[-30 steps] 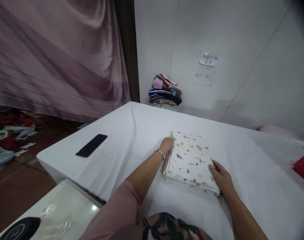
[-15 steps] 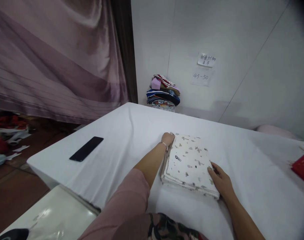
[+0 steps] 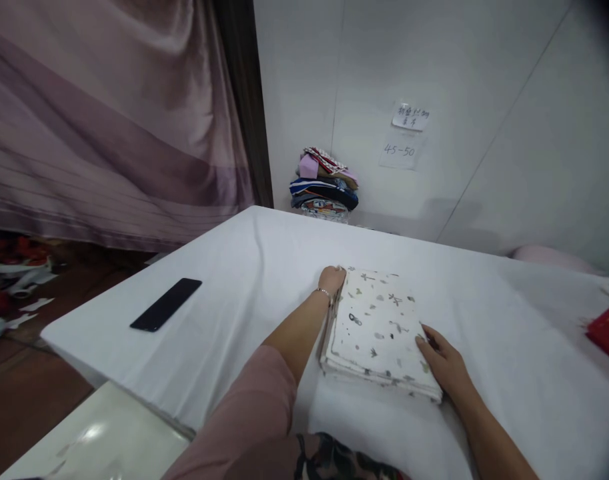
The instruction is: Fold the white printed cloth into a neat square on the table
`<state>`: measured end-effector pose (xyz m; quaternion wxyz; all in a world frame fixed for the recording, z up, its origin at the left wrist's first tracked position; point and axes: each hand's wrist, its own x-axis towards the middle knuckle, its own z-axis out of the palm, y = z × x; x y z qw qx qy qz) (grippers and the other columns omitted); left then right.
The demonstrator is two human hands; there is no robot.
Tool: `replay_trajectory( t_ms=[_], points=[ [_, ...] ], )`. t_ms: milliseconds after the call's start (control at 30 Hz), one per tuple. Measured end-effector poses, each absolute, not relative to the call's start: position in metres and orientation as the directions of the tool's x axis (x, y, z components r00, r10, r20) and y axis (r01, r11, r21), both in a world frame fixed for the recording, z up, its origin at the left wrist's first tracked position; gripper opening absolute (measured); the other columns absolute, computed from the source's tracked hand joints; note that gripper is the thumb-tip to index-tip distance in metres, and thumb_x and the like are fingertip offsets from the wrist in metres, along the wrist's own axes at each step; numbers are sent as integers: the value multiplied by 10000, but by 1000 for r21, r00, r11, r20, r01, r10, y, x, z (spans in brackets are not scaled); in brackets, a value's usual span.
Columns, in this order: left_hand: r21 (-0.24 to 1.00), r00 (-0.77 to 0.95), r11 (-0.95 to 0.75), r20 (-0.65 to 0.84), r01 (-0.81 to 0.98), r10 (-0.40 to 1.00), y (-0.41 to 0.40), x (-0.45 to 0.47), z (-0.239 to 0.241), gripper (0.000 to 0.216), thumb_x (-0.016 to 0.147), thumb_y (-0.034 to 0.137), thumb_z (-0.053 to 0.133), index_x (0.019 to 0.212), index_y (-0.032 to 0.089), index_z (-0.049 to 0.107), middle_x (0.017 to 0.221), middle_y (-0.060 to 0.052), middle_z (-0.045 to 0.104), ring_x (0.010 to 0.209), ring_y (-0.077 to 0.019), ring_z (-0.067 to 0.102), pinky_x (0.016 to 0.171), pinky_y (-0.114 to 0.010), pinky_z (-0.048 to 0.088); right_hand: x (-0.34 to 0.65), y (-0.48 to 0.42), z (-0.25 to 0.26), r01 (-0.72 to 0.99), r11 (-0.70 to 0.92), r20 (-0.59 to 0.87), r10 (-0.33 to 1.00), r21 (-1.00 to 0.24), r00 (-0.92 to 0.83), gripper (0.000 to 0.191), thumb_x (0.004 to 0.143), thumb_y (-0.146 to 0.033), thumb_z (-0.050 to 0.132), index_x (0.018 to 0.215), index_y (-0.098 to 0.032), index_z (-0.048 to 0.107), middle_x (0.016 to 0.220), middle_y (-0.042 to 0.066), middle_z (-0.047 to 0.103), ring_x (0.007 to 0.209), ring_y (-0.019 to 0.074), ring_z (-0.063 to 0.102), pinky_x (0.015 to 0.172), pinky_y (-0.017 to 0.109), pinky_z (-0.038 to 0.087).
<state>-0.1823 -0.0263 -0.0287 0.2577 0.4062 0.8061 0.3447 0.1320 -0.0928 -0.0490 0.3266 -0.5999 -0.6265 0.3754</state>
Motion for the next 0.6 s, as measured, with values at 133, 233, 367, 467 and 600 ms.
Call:
replay_trajectory(
  t_ms=[133,233,367,467,600],
  points=[
    [764,-545,415,-100,494,833,-28,-180,-30,210,771,322,485,825,194,642,893,-75,685,803,-179,620,619,-238,398,128,-67,-35,495,-46,-102,991,-868,-87,659,669,-488,615,1250,-191,523,1041,84,655,894,241,614,769,333,480],
    [752,-548,401,-65,522,834,-29,-178,-28,220,791,334,465,825,196,634,907,-85,677,836,-193,609,669,-255,403,111,-32,-21,561,-54,-114,991,-826,-73,666,667,-494,614,1250,-185,523,1039,104,651,819,235,622,715,332,486],
    [741,-562,378,-1,555,827,-28,-179,-25,220,799,324,457,795,190,632,976,-106,647,928,-205,577,757,-265,399,78,15,-11,603,-82,-110,994,-793,-9,594,704,-460,586,1208,-149,551,1029,134,646,850,238,612,753,346,470],
    [743,-552,351,30,570,833,-28,-178,-23,217,808,319,452,792,189,625,969,-95,645,919,-192,572,763,-256,397,63,38,-15,606,-62,-79,997,-793,0,570,696,-427,592,1182,-129,565,1044,139,635,872,236,605,775,337,459],
    [760,-485,288,40,582,874,-24,-175,-22,259,848,353,409,816,202,616,850,-31,673,784,-138,586,676,-216,399,69,50,-30,572,-18,-12,1000,-820,13,592,682,-384,587,1210,-121,539,988,108,640,805,213,611,712,299,464]
  ],
)
